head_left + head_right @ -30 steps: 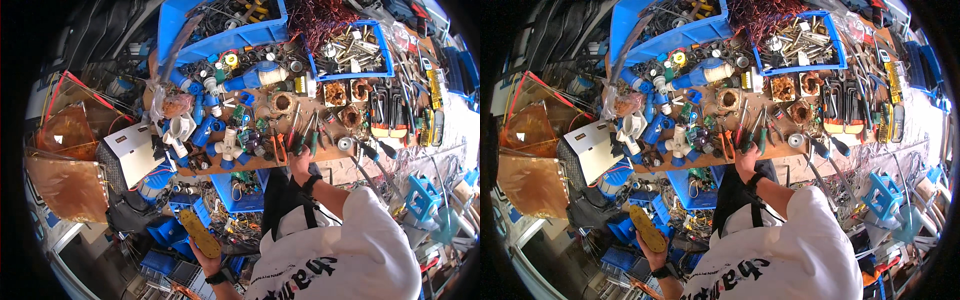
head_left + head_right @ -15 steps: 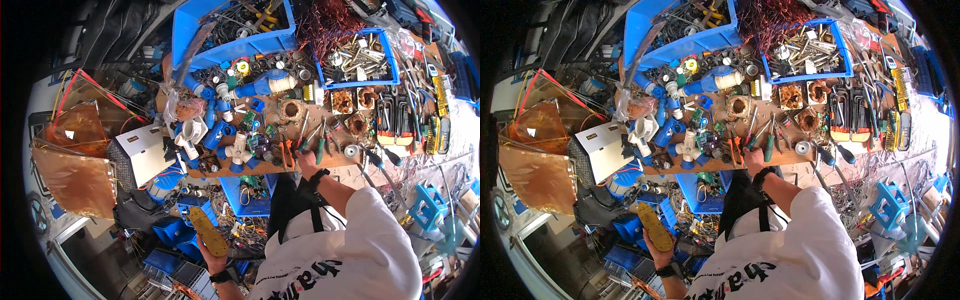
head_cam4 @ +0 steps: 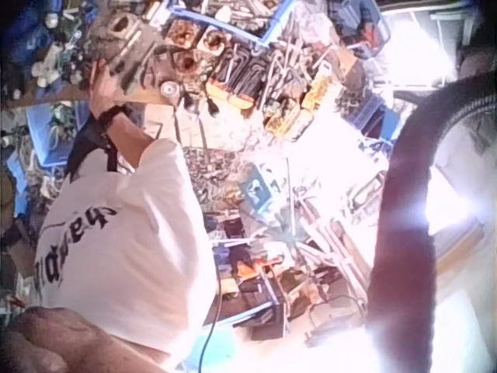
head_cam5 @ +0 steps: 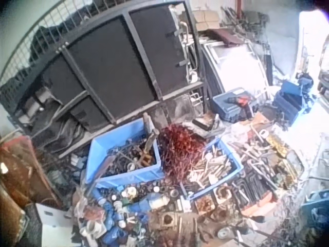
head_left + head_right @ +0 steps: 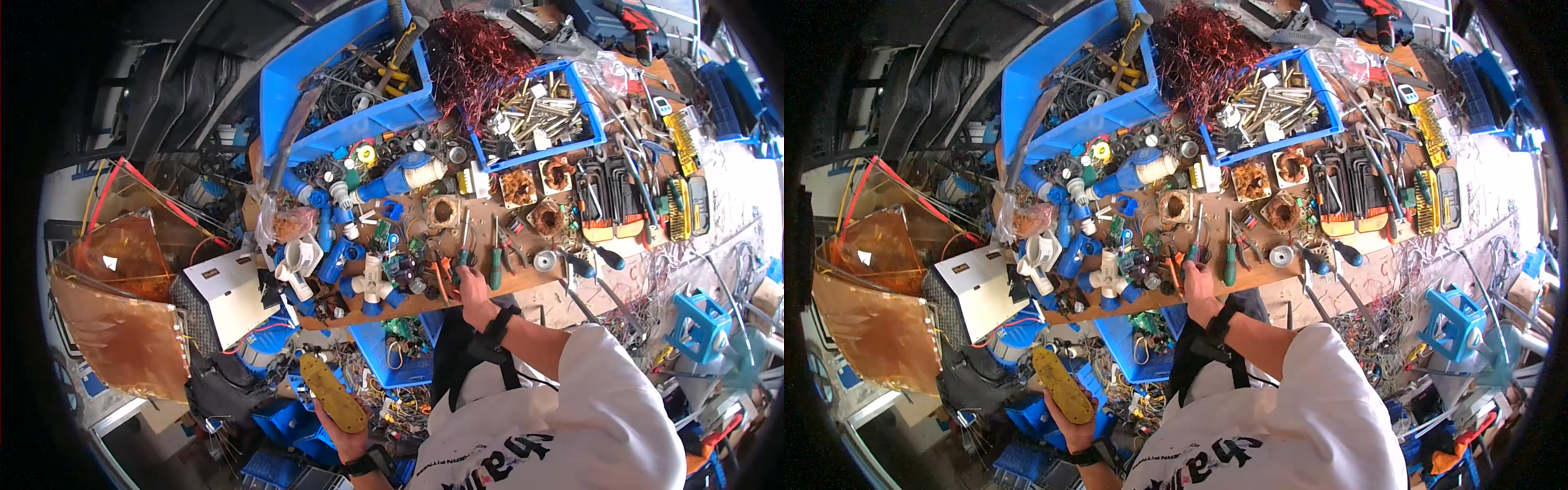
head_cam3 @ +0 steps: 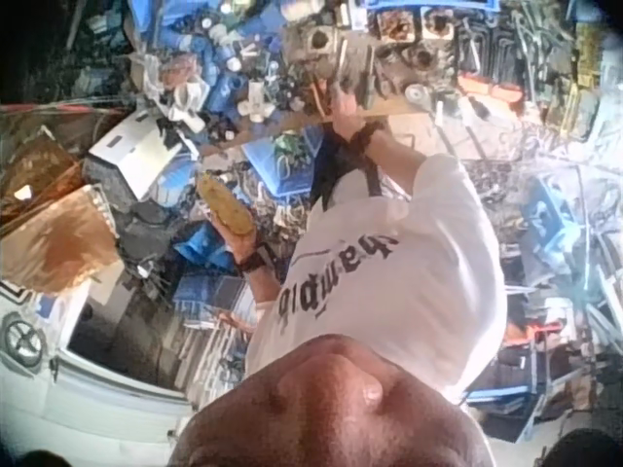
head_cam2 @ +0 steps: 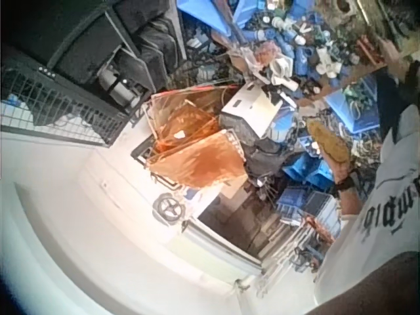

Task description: The person uses a screwdriver to manipulate a small black component and a yellow plastic casing on a cluttered workbench. They repeatedly pick up and set down the screwdriver, switch between different screwdriver bits, and handle the yellow casing, attempting to unscrew or adjust it. The workspace is filled with various tools, wires, and electronic parts.

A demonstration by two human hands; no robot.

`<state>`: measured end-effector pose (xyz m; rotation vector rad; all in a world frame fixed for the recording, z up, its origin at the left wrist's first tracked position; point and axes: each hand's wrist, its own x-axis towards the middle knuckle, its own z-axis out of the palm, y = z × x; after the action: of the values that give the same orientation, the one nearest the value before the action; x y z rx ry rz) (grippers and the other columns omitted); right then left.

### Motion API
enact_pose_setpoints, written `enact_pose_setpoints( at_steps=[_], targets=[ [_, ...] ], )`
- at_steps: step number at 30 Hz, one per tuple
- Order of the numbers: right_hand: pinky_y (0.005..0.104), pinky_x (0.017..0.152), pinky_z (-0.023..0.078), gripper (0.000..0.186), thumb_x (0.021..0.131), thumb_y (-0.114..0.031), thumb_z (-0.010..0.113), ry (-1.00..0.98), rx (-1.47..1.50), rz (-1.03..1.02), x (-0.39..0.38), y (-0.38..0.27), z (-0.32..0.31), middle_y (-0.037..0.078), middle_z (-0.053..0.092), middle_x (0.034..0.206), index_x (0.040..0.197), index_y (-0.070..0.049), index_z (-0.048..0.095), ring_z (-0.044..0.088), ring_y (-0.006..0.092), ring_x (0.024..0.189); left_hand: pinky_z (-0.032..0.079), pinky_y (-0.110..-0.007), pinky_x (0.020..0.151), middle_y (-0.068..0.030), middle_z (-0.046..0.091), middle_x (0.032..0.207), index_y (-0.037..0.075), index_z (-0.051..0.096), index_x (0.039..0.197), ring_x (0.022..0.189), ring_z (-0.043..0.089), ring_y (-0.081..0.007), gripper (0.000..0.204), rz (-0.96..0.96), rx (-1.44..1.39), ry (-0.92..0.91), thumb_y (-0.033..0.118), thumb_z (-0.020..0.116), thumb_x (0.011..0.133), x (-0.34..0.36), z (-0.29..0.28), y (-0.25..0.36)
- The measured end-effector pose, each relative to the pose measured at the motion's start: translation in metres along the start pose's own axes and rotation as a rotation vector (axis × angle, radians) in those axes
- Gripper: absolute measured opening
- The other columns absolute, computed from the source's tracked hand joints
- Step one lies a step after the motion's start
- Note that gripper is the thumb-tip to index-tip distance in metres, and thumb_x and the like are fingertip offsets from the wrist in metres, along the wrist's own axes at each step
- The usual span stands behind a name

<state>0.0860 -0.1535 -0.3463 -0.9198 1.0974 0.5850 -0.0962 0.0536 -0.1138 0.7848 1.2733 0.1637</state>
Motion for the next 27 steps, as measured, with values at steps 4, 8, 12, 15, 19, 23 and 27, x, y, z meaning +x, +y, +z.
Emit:
enact_pose_setpoints(
  at_steps=[4, 8, 12, 15, 19, 23, 27],
  targets=[
    [0.0310, 0.063, 0.049, 0.029, 0.086, -0.028, 0.057, -0.078, -0.019, -0.026, -0.044, -0.028, 0.007, 0.003, 0.057, 0.089, 0.108, -0.009, 0.054, 0.056, 0.0166, 0.073, 0.046, -0.035, 0.061, -0.0061, 0.061, 0.078, 0.008, 0.057, 0.106, 0.068, 0.059, -0.0201, 0.062, 0.088, 0.068, -0.049, 0.065, 0.044, 0.087, 0.001, 0.007, 0.003],
    [0.0294, 0.064, 0.049, 0.019, 0.089, -0.018, 0.057, -0.276, 0.080, -0.084, -0.071, -0.036, 0.002, 0.001, 0.057, 0.090, 0.106, -0.011, 0.052, 0.057, 0.0141, 0.075, 0.048, -0.038, 0.060, -0.0082, 0.063, 0.082, 0.009, 0.056, 0.111, 0.069, 0.060, -0.0225, 0.063, 0.109, 0.010, -0.062, 0.065, 0.042, 0.087, 0.005, 0.009, 0.007],
    [0.0268, 0.064, 0.049, 0.024, 0.092, -0.014, 0.055, -0.410, 0.049, -0.203, -0.107, -0.048, 0.000, 0.002, 0.058, 0.094, 0.113, -0.006, 0.047, 0.057, 0.0121, 0.078, 0.046, -0.036, 0.061, -0.0073, 0.062, 0.082, 0.009, 0.057, 0.109, 0.071, 0.058, -0.0205, 0.061, 0.181, 0.072, -0.061, 0.064, 0.040, 0.089, -0.006, 0.032, 0.014],
    [0.0266, 0.066, 0.049, 0.024, 0.094, -0.012, 0.052, -0.596, 0.014, -0.340, -0.132, -0.057, -0.007, 0.003, 0.058, 0.095, 0.116, -0.006, 0.045, 0.058, 0.0125, 0.080, 0.047, -0.036, 0.063, -0.0083, 0.062, 0.083, 0.009, 0.057, 0.109, 0.072, 0.059, -0.0213, 0.060, 0.269, 0.126, -0.147, 0.063, 0.037, 0.091, 0.001, 0.043, 0.026],
    [0.0272, 0.064, 0.045, 0.025, 0.096, -0.010, 0.040, -0.730, -0.021, -0.414, -0.177, -0.079, -0.016, 0.005, 0.054, 0.089, 0.120, -0.006, 0.042, 0.052, 0.0128, 0.071, 0.051, -0.038, 0.067, -0.0097, 0.063, 0.085, 0.009, 0.056, 0.109, 0.075, 0.060, -0.0226, 0.059, 0.303, 0.123, -0.268, 0.061, 0.034, 0.093, 0.007, 0.068, 0.048],
    [0.0265, 0.062, 0.043, 0.031, 0.092, -0.024, 0.041, -0.709, -0.256, -0.609, -0.221, -0.090, -0.027, 0.006, 0.052, 0.080, 0.113, -0.001, 0.044, 0.051, 0.0127, 0.067, 0.051, -0.040, 0.067, -0.0136, 0.064, 0.087, 0.008, 0.054, 0.113, 0.074, 0.061, -0.0247, 0.065, 0.209, 0.059, -0.443, 0.066, 0.037, 0.089, 0.007, 0.104, 0.079],
    [0.0248, 0.062, 0.037, 0.030, 0.091, -0.020, 0.041, -0.699, -0.478, -0.766, -0.259, -0.095, -0.030, 0.004, 0.050, 0.078, 0.113, 0.000, 0.043, 0.045, 0.0102, 0.066, 0.051, -0.041, 0.066, -0.0164, 0.064, 0.091, 0.006, 0.053, 0.119, 0.075, 0.061, -0.0275, 0.071, 0.158, -0.078, -0.681, 0.067, 0.042, 0.085, 0.019, 0.132, 0.097]
  ],
)
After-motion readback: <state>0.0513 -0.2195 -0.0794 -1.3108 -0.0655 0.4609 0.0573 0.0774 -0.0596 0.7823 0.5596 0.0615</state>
